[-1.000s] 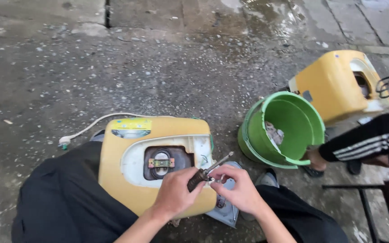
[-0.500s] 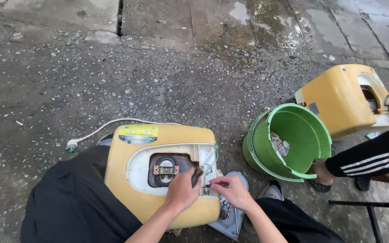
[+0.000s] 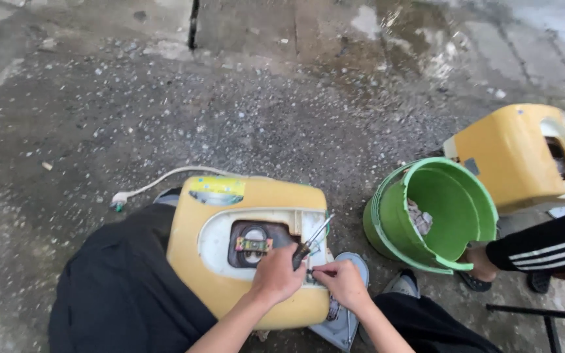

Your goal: Repairing the internal wiring and components of a small appliance using a screwdriver.

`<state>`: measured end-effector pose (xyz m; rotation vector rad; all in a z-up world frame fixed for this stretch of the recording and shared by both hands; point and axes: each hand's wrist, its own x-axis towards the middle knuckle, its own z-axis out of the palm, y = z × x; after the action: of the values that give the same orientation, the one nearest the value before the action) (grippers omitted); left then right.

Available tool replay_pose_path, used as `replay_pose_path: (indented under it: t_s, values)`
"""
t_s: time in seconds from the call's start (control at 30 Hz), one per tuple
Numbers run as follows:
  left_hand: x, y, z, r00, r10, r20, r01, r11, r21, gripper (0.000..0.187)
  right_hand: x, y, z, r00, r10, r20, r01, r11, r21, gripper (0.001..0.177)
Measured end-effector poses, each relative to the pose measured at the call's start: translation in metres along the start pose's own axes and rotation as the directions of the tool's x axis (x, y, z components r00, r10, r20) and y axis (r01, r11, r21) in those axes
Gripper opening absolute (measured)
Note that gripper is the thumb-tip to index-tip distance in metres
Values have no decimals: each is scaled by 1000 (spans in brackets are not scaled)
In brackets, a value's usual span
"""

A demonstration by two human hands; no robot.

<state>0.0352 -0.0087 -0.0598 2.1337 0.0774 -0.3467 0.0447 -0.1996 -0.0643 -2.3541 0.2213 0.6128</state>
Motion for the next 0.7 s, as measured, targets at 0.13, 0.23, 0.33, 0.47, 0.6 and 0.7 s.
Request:
replay_pose_path:
  t_s: [0.13, 0.23, 0.33, 0.47, 0.6, 0.7]
  values:
    - [4, 3, -10, 999, 41, 12, -41, 996, 76, 16, 2, 2, 2, 971, -236, -37, 226, 958, -179, 19]
    - [3, 6, -20, 995, 97, 7, -97, 982, 164, 26, 0, 4, 1, 921, -389, 32, 379, 871, -312, 21]
    - [-1, 15, -39, 985, 174, 13, -171, 953, 249, 42, -4, 6, 0, 890, -443, 108, 450, 814, -369, 27]
    - [-3, 19, -57, 961, 277, 17, -267, 906, 327, 43, -11, 1, -4, 866, -477, 153, 499, 794, -348, 44]
    - [-5, 19, -61, 959, 283, 1, -267, 905, 330, 42, -15, -7, -3, 869, -470, 154, 492, 789, -369, 36]
    - [-5, 18, -62, 947, 320, -14, -293, 883, 368, 45, -16, -13, -5, 881, -457, 119, 467, 808, -358, 30]
